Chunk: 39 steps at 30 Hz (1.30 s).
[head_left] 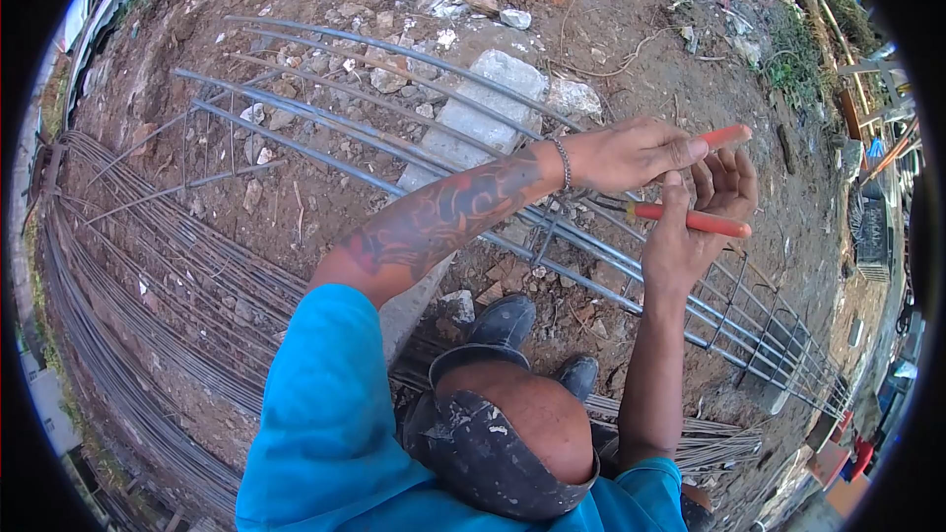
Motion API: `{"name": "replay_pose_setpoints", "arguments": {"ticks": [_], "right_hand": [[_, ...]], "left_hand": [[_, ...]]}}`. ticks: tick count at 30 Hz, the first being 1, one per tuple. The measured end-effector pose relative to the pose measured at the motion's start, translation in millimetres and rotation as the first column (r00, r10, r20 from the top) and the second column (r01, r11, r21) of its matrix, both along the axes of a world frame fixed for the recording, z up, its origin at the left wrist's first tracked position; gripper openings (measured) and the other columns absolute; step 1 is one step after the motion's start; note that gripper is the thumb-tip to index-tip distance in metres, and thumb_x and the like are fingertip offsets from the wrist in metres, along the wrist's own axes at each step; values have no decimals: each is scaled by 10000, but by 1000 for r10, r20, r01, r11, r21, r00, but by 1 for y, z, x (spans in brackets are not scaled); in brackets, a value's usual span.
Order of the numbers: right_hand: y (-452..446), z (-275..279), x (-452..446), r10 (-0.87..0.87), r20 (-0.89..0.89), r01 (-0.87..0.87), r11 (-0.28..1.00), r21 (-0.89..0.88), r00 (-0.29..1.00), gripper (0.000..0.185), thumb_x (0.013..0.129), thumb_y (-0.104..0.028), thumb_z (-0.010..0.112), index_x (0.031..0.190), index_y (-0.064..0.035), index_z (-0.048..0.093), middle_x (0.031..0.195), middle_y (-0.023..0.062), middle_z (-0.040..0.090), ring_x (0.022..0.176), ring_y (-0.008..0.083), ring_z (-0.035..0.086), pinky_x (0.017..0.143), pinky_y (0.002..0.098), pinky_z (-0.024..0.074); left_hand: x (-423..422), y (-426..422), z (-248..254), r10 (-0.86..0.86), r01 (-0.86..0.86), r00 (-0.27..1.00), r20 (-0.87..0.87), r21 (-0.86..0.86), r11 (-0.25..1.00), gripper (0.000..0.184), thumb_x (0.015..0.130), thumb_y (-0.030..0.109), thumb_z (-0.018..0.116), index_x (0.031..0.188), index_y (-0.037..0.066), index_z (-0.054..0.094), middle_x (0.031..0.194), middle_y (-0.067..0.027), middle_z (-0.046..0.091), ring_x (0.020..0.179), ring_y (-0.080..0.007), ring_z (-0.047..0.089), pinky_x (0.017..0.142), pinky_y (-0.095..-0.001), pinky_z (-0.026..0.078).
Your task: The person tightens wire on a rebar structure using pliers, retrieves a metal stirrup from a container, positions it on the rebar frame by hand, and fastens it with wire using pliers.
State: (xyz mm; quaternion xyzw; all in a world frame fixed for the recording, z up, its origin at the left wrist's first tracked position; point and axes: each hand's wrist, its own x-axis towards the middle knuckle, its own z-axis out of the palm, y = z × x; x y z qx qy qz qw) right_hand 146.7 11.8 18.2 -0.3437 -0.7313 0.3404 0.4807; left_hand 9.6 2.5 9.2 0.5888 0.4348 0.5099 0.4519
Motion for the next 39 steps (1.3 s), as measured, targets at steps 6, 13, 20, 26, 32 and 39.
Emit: {"name": "replay_pose_setpoints", "arguments": {"ticks": [6, 13, 20, 26, 32, 39], "right_hand": [[-5, 38, -29, 150, -307, -233, 939, -255, 940, 508, 855, -49, 572, 1311, 50, 373, 1174, 203, 533, 1097, 264, 555, 959, 381, 442], [13, 22, -30, 342, -570, -539, 813, -219, 747, 199, 912, -147, 516, 942, 41, 574, 812, 109, 589, 683, 161, 581, 670, 288, 493], [35, 37, -24, 527, -580, -762, 579, -291, 621, 234, 876, -166, 592, 963, 50, 572, 775, 113, 582, 659, 160, 571, 675, 306, 497], [-11, 39, -75, -250, -389, 257, 966, -33, 887, 435, 849, -331, 706, 1044, 23, 547, 801, 88, 567, 726, 157, 582, 785, 298, 506], [66, 21, -32, 710, -646, -960, 211, -184, 280, 648, 768, -609, 676, 920, 17, 602, 712, 70, 599, 630, 150, 587, 569, 270, 501], [22, 37, -36, 508, -517, -682, 696, -224, 689, 730, 743, -702, 616, 935, 2, 617, 760, 78, 605, 723, 183, 626, 684, 307, 519]], "left_hand": [[-1, -1, -13, 65, -66, 998, 10, 93, 993, 547, 998, 489, 364, 1033, -1, 605, 715, -16, 507, 710, -121, 486, 624, -300, 405], [-25, -6, -25, -329, 336, 938, 106, -62, 940, 373, 888, 338, 627, 955, -28, 650, 727, -68, 606, 699, -168, 589, 632, -337, 453], [-2, -12, -22, -262, 280, 959, 105, -225, 933, 231, 837, 148, 675, 995, -14, 628, 856, -71, 649, 783, -143, 601, 663, -300, 476], [55, -17, -32, 754, -754, 657, -10, 17, 657, 215, 760, 198, 666, 815, 10, 576, 702, -163, 588, 673, -332, 613, 607, -389, 464], [-11, -29, -7, 180, -193, 962, -207, -40, 980, 316, 727, 153, 797, 825, 29, 523, 711, 11, 502, 754, -86, 525, 703, -278, 474], [37, -25, -16, 545, -559, 810, -217, -5, 829, 195, 876, 215, 644, 941, 40, 589, 884, -105, 643, 716, -141, 580, 645, -319, 477]]}}
